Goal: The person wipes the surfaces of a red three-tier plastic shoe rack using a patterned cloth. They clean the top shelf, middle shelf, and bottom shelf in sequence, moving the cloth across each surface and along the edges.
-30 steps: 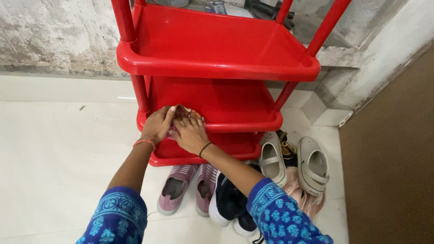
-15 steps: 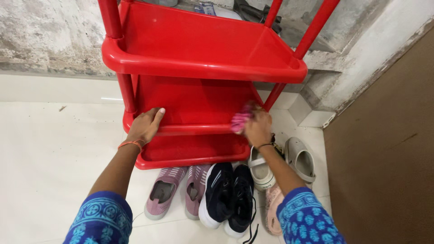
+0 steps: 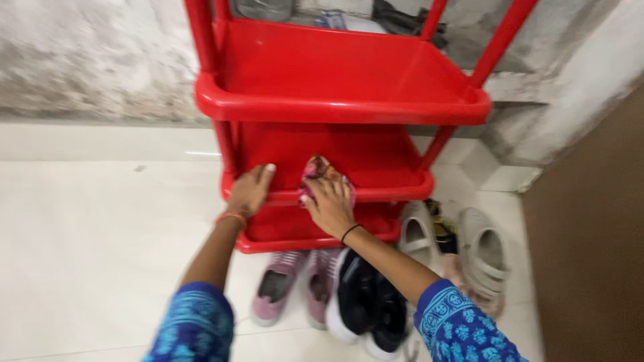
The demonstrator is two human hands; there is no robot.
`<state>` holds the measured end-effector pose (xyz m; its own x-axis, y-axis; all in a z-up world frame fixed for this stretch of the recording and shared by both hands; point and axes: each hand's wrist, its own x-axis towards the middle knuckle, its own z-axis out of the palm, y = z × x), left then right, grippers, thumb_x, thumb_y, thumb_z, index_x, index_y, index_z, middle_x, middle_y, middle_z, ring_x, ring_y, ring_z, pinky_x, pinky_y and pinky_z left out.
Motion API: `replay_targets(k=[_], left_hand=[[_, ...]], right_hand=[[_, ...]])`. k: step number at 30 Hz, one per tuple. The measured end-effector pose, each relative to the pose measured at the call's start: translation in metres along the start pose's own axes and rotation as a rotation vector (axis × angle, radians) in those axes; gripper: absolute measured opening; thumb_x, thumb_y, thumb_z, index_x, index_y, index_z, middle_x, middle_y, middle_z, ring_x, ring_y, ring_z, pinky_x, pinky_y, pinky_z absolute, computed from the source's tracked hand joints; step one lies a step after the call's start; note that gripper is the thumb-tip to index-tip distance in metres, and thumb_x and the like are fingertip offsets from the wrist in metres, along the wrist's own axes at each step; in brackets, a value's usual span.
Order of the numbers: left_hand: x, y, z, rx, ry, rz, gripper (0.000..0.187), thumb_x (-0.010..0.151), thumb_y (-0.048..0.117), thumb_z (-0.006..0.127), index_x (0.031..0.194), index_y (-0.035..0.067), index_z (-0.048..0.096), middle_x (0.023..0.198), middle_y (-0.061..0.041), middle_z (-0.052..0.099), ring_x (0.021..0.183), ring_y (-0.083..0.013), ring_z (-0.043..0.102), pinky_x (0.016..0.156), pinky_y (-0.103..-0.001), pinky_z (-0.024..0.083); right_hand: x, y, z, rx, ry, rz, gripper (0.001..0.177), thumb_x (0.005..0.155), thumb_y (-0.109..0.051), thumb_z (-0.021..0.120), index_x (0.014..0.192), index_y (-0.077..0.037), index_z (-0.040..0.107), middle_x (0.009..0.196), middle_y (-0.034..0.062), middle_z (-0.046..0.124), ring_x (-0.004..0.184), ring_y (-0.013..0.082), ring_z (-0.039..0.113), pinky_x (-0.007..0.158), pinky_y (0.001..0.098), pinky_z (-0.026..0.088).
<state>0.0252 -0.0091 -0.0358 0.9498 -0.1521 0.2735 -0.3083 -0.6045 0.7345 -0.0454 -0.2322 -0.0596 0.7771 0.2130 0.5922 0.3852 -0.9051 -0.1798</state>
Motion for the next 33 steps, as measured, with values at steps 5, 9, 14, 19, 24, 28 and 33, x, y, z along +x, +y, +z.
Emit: replay_targets(k=[5,9,14,19,24,28,33], left_hand=[[-0.005,0.005,-0.005,-0.065,0.015,0.035,0.064,0.103,0.055,0.035,0.131,0.005,0.063,0.123,-0.027,0.067,0.12,-0.044,0.06,0.103,-0.05,0.044],[-0.009,0.007,-0.008,-0.095,0.004,0.031,0.062,0.103,0.053,0.034,0.131,0.006,0.063,0.124,-0.025,0.067,0.121,-0.0425,0.06,0.103,-0.048,0.045],[-0.013,0.008,-0.014,-0.078,-0.002,0.041,0.065,0.102,0.056,0.034,0.135,0.006,0.061,0.131,-0.023,0.065,0.128,-0.0403,0.056,0.108,-0.047,0.041],[-0.016,0.013,-0.018,-0.08,-0.042,-0.023,0.069,0.101,0.059,0.032,0.138,0.008,0.06,0.135,-0.022,0.063,0.13,-0.0387,0.055,0.11,-0.046,0.041],[-0.013,0.016,-0.018,-0.102,-0.048,-0.048,0.07,0.101,0.06,0.031,0.139,0.008,0.059,0.137,-0.02,0.063,0.131,-0.0374,0.056,0.111,-0.045,0.041],[-0.015,0.014,-0.019,-0.143,-0.032,-0.05,0.069,0.101,0.059,0.031,0.14,0.009,0.057,0.137,-0.02,0.061,0.131,-0.0381,0.055,0.109,-0.045,0.04],[-0.013,0.012,-0.032,-0.126,0.053,-0.025,0.062,0.102,0.055,0.033,0.136,0.012,0.064,0.127,-0.022,0.069,0.124,-0.041,0.062,0.106,-0.046,0.046]], right_hand=[[0.035,-0.062,0.028,0.093,-0.035,-0.187,0.047,0.097,-0.032,0.06,0.137,-0.007,0.058,0.135,0.0164,0.065,0.123,0.0351,0.059,0.101,0.053,0.042],[0.034,-0.037,0.018,0.072,-0.105,-0.23,0.041,0.097,-0.036,0.06,0.124,-0.005,0.063,0.125,0.0176,0.069,0.118,0.0337,0.065,0.104,0.0492,0.046],[0.008,0.067,-0.026,-0.011,-0.069,-0.105,0.03,0.104,-0.031,0.053,0.112,-0.009,0.073,0.127,0.0226,0.068,0.118,0.0337,0.063,0.105,0.0496,0.048],[-0.014,0.214,-0.045,-0.335,-0.236,0.102,0.036,0.098,-0.031,0.047,0.098,-0.01,0.075,0.119,0.0176,0.07,0.124,0.0336,0.06,0.11,0.0511,0.047],[0.026,0.215,-0.016,-0.348,-0.387,0.23,0.046,0.094,-0.037,0.048,0.109,-0.002,0.074,0.121,0.0241,0.067,0.114,0.0419,0.058,0.101,0.0627,0.038],[0.064,0.125,0.009,-0.585,-0.608,-0.02,0.052,0.094,-0.049,0.052,0.1,-0.004,0.077,0.116,0.018,0.07,0.117,0.0366,0.059,0.114,0.0657,0.026],[0.1,0.012,0.083,0.377,-0.578,-0.084,0.037,0.103,-0.018,0.039,0.121,-0.003,0.068,0.129,0.0191,0.067,0.122,0.0321,0.065,0.107,0.0449,0.046]])
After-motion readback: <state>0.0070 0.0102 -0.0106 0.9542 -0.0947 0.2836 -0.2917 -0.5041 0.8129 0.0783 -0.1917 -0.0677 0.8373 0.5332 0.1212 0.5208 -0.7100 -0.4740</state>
